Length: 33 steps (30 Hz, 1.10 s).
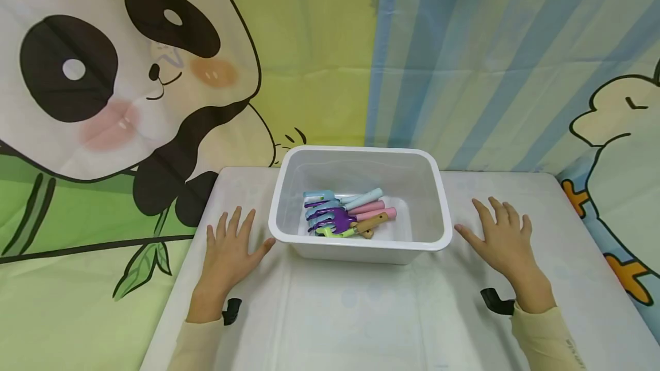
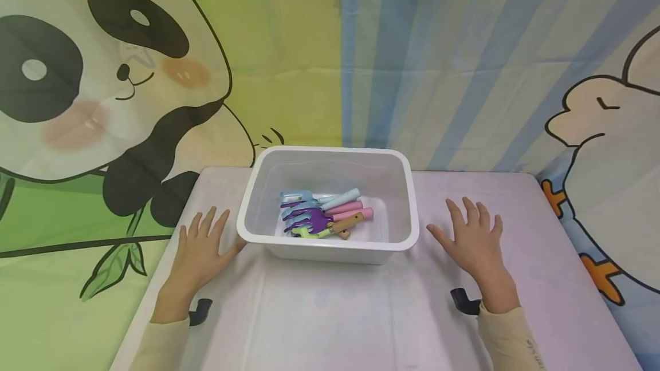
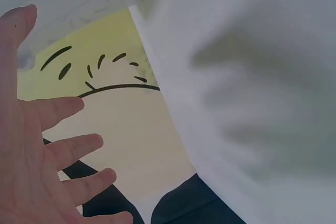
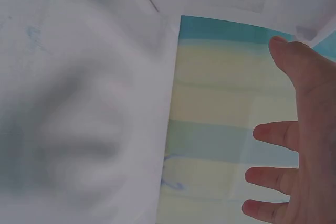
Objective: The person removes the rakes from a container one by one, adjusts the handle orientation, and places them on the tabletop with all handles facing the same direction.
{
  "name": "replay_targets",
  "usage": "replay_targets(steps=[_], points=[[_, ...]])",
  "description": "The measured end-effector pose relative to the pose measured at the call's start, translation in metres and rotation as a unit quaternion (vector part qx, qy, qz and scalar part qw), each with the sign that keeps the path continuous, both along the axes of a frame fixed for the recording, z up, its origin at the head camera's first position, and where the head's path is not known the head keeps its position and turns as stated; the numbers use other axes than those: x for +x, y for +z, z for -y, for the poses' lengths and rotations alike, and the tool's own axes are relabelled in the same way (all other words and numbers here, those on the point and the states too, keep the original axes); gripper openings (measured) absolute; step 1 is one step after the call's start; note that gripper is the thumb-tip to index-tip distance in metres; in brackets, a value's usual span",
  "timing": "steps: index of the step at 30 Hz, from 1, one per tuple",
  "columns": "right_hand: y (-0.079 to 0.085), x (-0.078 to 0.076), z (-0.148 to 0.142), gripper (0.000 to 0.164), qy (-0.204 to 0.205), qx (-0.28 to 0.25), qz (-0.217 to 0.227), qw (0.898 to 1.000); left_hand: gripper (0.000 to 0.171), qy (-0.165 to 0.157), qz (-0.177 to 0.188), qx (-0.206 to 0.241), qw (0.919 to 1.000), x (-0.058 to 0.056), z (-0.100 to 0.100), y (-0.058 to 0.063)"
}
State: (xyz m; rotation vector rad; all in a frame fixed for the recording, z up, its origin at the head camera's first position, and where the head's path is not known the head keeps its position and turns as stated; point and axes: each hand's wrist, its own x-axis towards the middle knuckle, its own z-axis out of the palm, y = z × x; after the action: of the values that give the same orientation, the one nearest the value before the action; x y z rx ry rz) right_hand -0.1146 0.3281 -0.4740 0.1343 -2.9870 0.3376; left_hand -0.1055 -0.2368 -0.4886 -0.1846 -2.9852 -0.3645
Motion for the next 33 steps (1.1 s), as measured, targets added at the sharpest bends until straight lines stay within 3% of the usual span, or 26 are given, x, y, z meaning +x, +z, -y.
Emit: replay_targets(steps=[10,21,33], points=[[0.016,-0.001,-0.003,0.073,0.009,-0.006,-0.012,1.0,0.092,-0.014,-0.008,0.008,0.9998,-0.002,-0.001,0.012],[0.032,0.002,-0.001,0.071,0.002,0.001,-0.012,1.0,0.086,-0.031,-0.04,0.003,0.9987,0.0,0.0,0.027],[0.045,0.006,0.002,0.072,0.015,-0.017,-0.005,1.0,0.081,-0.035,-0.044,-0.006,0.9984,0.004,-0.004,0.039]])
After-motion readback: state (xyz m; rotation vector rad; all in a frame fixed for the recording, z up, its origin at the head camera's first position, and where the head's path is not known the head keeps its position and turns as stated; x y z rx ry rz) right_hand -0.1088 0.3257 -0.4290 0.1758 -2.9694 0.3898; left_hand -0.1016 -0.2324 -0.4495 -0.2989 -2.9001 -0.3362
